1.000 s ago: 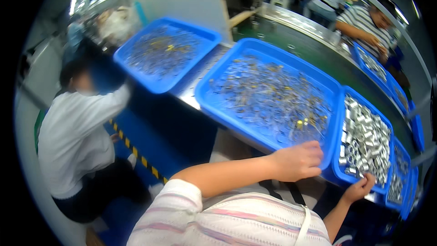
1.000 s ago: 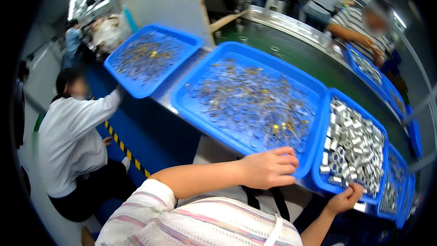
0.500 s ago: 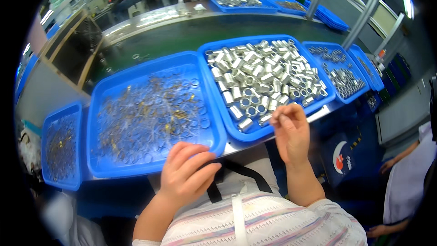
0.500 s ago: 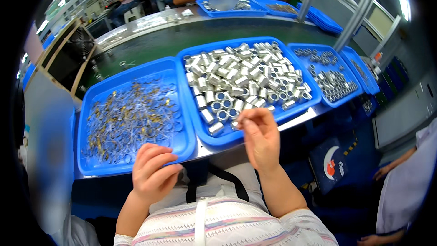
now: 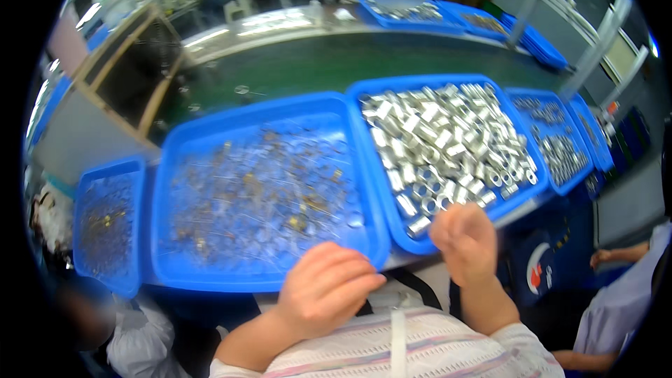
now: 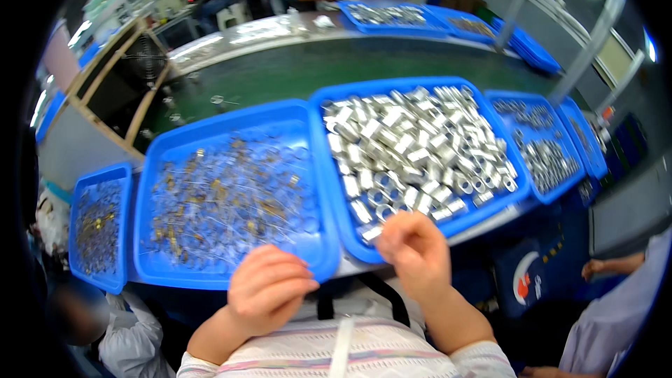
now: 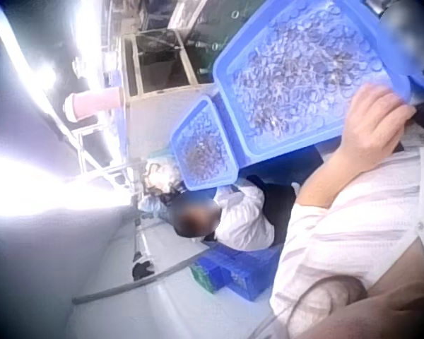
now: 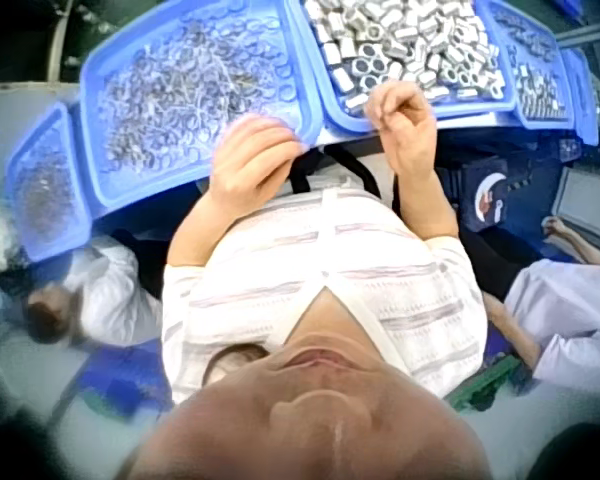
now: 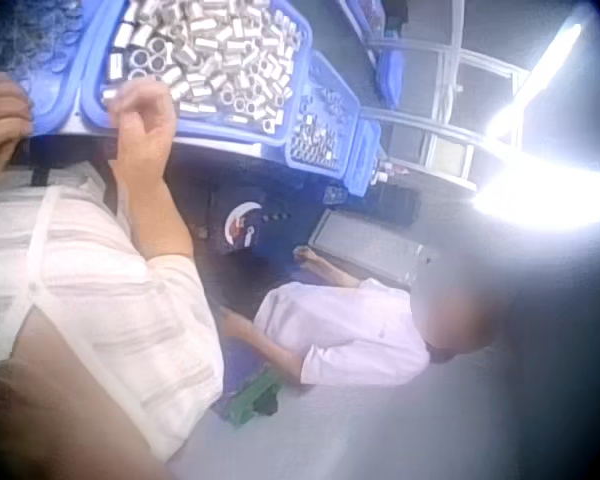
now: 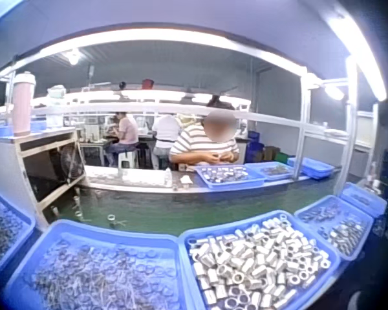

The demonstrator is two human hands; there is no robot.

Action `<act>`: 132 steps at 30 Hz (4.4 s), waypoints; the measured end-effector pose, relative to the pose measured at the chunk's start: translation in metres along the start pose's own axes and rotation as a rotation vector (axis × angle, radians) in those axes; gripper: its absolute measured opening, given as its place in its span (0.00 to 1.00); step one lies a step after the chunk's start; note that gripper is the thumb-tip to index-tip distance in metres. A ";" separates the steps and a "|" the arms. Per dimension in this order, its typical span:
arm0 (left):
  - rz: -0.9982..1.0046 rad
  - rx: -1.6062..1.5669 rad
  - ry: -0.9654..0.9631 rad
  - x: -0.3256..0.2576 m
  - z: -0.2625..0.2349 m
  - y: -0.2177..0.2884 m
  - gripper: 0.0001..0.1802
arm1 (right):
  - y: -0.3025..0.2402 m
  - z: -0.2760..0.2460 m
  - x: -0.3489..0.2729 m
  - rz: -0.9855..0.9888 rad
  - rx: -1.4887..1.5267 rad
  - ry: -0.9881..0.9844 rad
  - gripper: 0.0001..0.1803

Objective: The person picks up small cylindrical metal parts and thin wires from blue trays on a workbench. They insert the wires into the metal parts by hand and place the assembled components into a separate tray.

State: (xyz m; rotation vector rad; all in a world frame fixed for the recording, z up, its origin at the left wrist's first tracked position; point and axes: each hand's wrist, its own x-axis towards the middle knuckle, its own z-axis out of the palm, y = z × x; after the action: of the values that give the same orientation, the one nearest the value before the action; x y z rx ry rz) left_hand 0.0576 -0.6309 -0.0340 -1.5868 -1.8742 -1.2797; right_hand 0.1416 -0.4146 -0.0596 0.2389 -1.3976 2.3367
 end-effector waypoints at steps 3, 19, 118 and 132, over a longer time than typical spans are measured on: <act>-0.023 0.012 -0.082 -0.009 -0.019 -0.004 0.09 | -0.018 0.004 0.030 -0.059 -0.242 -0.197 0.03; -0.268 0.037 -0.127 -0.057 -0.091 -0.006 0.08 | 0.198 0.141 0.332 -0.102 -1.682 -0.618 0.14; -1.008 -0.855 0.148 0.015 -0.036 -0.021 0.17 | -0.025 -0.002 0.068 -0.105 -1.027 -0.261 0.10; -0.623 0.199 -0.138 -0.001 -0.121 -0.064 0.15 | -0.018 0.022 0.163 -0.104 -1.628 -0.559 0.06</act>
State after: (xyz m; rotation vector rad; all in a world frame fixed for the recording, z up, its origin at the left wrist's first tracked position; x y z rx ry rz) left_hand -0.0327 -0.7267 0.0032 -1.0412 -2.6176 -1.1679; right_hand 0.0011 -0.3854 0.0222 0.4103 -2.8595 0.4577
